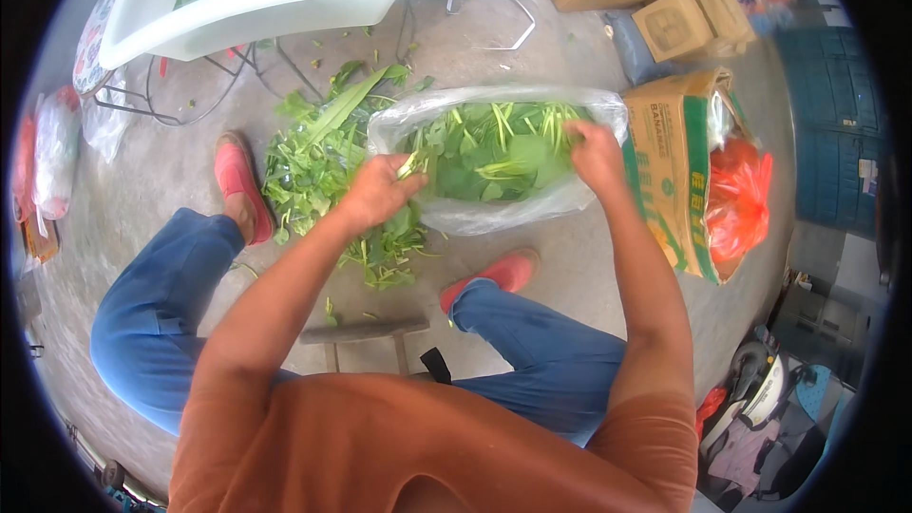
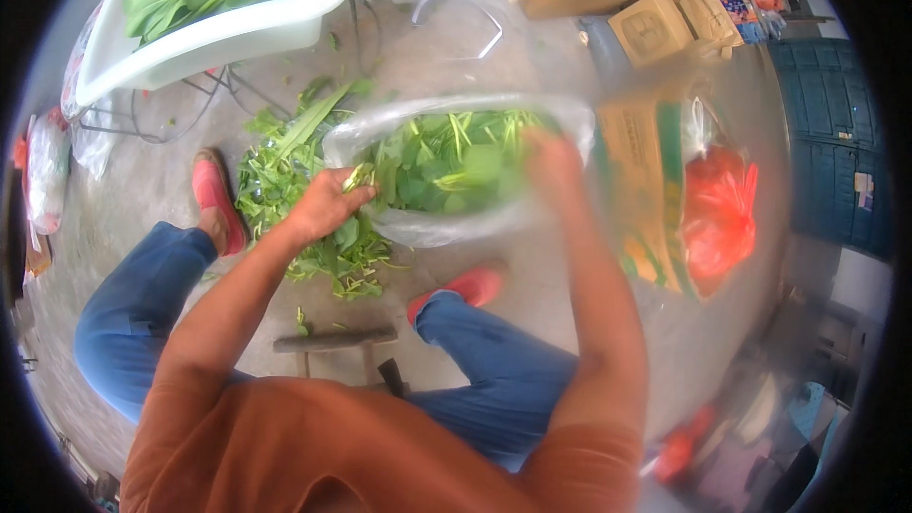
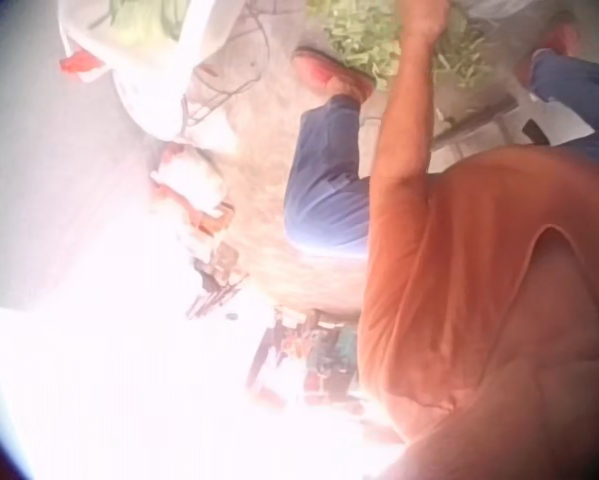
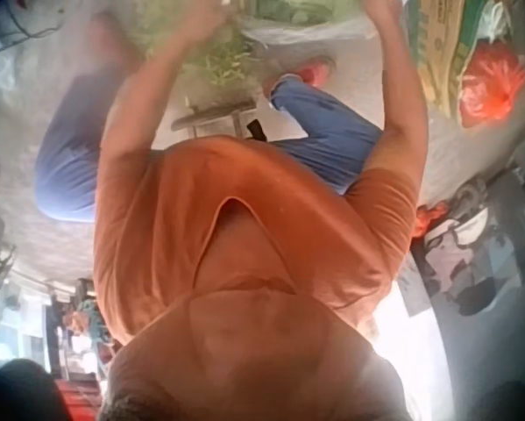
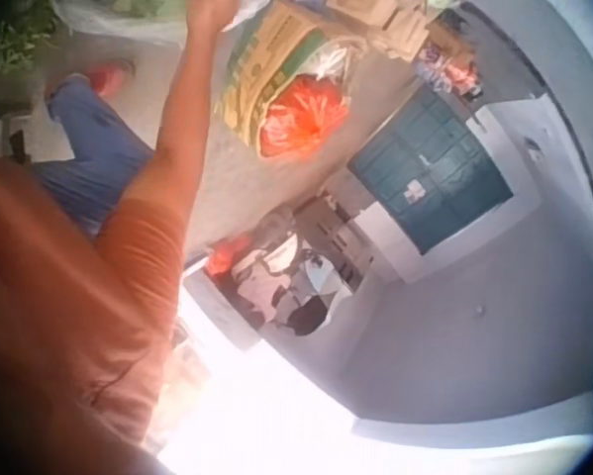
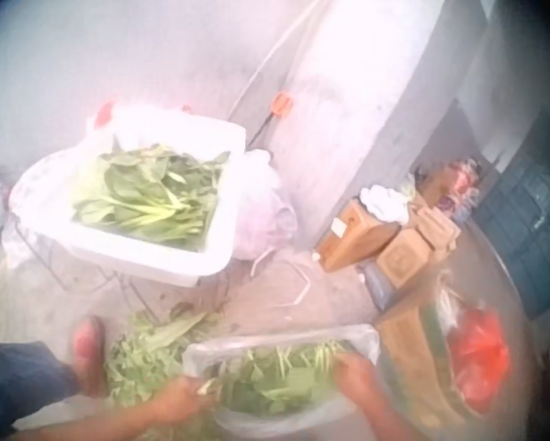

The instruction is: The person retrieves lotus root slices and seaweed from a refrigerator, then sits on a low stool to sort and trim leafy green vegetables. They remove stems and place the trimmed leaves into a plastic bag while discarding the stems on the floor.

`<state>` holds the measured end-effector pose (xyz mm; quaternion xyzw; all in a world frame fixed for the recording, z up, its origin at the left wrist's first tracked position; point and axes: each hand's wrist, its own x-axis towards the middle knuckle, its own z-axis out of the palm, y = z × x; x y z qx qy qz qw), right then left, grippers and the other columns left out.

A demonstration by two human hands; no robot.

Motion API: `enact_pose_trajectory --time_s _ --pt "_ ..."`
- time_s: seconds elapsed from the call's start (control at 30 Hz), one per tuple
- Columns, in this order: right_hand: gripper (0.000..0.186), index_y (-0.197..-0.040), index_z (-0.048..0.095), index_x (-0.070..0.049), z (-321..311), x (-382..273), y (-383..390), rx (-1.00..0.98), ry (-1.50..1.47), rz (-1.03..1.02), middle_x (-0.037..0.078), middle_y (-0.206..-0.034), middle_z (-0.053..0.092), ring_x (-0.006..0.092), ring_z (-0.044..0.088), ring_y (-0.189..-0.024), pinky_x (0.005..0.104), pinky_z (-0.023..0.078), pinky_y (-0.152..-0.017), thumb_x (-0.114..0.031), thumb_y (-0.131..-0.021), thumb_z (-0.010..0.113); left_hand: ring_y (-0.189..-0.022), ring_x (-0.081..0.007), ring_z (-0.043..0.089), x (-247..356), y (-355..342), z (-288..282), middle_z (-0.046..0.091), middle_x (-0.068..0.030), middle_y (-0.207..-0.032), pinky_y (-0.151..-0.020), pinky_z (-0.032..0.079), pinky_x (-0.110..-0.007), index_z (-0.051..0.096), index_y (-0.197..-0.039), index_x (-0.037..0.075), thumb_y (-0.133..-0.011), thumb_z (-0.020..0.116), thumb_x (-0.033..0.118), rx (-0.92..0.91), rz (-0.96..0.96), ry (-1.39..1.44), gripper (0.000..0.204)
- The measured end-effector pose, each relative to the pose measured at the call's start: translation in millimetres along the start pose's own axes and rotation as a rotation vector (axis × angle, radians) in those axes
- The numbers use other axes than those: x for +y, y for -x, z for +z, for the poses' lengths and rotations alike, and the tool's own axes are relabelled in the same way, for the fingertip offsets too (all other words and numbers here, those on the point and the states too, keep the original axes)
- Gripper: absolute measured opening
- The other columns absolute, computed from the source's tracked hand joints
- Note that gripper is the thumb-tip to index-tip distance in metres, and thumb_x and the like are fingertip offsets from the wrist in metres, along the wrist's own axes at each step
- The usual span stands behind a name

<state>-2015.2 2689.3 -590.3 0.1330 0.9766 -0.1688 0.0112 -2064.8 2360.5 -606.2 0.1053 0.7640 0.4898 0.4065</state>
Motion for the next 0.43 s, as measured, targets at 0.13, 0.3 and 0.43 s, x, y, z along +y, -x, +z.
enact_pose_trajectory --time_s 0.13,0.3,0.43 --pt "0.019 -0.085 0.066 -0.016 24.6 -44.1 -23.1 0.239 0.164 -0.369 0.004 -0.081 0.064 0.0244 0.054 -0.086 0.0372 0.041 -0.080 -0.008 -0.070 0.058 -0.077 -0.0121 0.054 4.2 2.3 17.6 0.063 -0.0042 -0.087 -0.073 0.044 -0.027 0.062 -0.101 0.004 -0.081 0.060 0.019 0.006 -0.064 0.351 0.025" --pt "0.013 -0.075 0.063 -0.014 60.8 -78.2 -24.8 0.223 0.263 -0.377 0.002 -0.071 0.062 0.0224 0.053 -0.078 0.0377 0.038 -0.072 -0.025 -0.067 0.066 -0.077 -0.0113 0.056 0.5 2.2 19.8 0.062 -0.0044 -0.089 -0.072 0.047 -0.027 0.062 -0.100 0.003 -0.082 0.061 0.018 -0.005 -0.136 0.526 0.024" --pt "0.020 -0.077 0.062 -0.013 76.9 -88.4 -0.5 -0.058 0.233 -0.473 0.003 -0.070 0.062 0.0216 0.054 -0.081 0.0369 0.039 -0.075 -0.029 -0.067 0.067 -0.095 -0.0154 0.052 -31.9 -9.1 19.7 0.059 -0.0082 -0.104 -0.086 0.040 -0.028 0.049 -0.121 0.005 -0.077 0.065 0.030 -0.021 -0.241 0.581 0.052"
